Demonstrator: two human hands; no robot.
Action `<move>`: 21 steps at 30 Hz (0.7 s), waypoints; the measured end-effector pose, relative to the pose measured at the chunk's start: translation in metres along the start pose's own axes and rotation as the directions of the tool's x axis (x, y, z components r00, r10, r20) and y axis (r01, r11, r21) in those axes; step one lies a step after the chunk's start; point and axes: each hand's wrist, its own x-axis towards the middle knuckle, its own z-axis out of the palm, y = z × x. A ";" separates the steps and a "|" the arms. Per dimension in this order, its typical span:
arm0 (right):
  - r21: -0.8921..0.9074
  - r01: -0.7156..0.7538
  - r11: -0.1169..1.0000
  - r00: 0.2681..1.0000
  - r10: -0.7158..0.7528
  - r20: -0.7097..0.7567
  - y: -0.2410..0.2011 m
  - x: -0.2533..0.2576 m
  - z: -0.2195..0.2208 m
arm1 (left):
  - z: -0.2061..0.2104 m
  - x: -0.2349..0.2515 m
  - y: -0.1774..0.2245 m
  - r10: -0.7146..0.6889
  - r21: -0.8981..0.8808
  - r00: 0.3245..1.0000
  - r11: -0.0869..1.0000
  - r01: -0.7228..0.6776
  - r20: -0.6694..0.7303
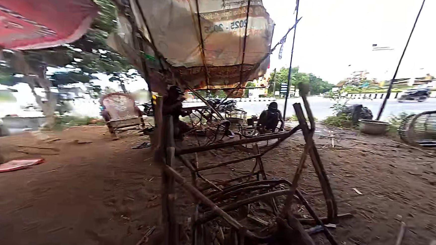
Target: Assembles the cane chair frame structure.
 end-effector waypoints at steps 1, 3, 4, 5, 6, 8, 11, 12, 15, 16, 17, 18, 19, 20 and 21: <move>0.015 0.004 1.000 1.000 -0.004 0.000 0.002 0.000 -0.004 | 0.003 0.002 -0.005 0.027 0.008 1.000 1.000 -0.027 -0.002; 0.046 0.015 0.999 1.000 -0.016 0.018 0.002 0.002 -0.006 | 0.004 0.011 -0.019 0.082 -0.013 0.997 0.997 -0.082 -0.011; 0.064 0.015 0.998 1.000 -0.017 0.025 0.001 0.002 -0.007 | 0.004 0.013 -0.024 0.090 -0.021 0.996 0.996 -0.091 -0.017; 0.078 0.008 0.997 1.000 -0.010 0.030 0.000 0.001 -0.006 | 0.004 0.012 -0.025 0.085 -0.018 0.996 0.996 -0.086 -0.011; 0.090 -0.006 0.996 1.000 0.003 0.030 0.000 0.000 -0.007 | 0.004 0.013 -0.030 0.096 0.006 0.995 0.995 -0.096 -0.009; 0.113 -0.023 0.993 0.999 0.019 0.037 0.001 0.001 -0.007 | 0.002 0.015 -0.038 0.134 0.092 0.991 0.987 -0.131 -0.018; 0.126 -0.023 0.992 0.999 0.018 0.047 0.002 0.002 -0.006 | -0.001 0.015 -0.041 0.142 0.168 0.990 0.976 -0.136 -0.021; 0.125 -0.024 0.992 0.999 0.018 0.049 0.001 0.002 -0.007 | -0.001 0.016 -0.040 0.146 0.183 0.989 0.973 -0.140 -0.018; 0.152 -0.035 0.988 0.998 0.027 0.052 -0.005 0.001 -0.010 | -0.002 0.021 -0.038 0.159 0.196 0.987 0.968 -0.157 0.001; 0.171 -0.047 0.984 0.997 0.037 0.060 -0.006 0.000 -0.009 | -0.004 0.022 -0.038 0.141 0.172 0.990 0.975 -0.144 0.028; 0.174 -0.060 0.983 0.997 0.049 0.065 -0.007 -0.001 -0.008 | -0.006 0.022 -0.036 0.119 0.140 0.992 0.982 -0.125 0.051; 0.172 -0.066 0.983 0.996 0.056 0.067 -0.006 0.000 -0.007 | -0.008 0.021 -0.034 0.102 0.117 0.992 0.987 -0.110 0.068; 0.176 -0.072 0.982 0.996 0.060 0.074 -0.005 -0.001 -0.006 | -0.011 0.020 -0.034 0.101 0.089 0.993 0.990 -0.107 0.060; 0.186 -0.071 0.980 0.996 0.058 0.072 -0.003 -0.001 -0.005 | -0.015 0.019 -0.034 0.121 0.026 0.992 0.992 -0.122 0.022; 0.199 -0.060 0.978 0.997 0.048 0.066 -0.003 0.000 -0.005 | -0.020 0.021 -0.031 0.161 -0.069 0.986 0.984 -0.163 -0.037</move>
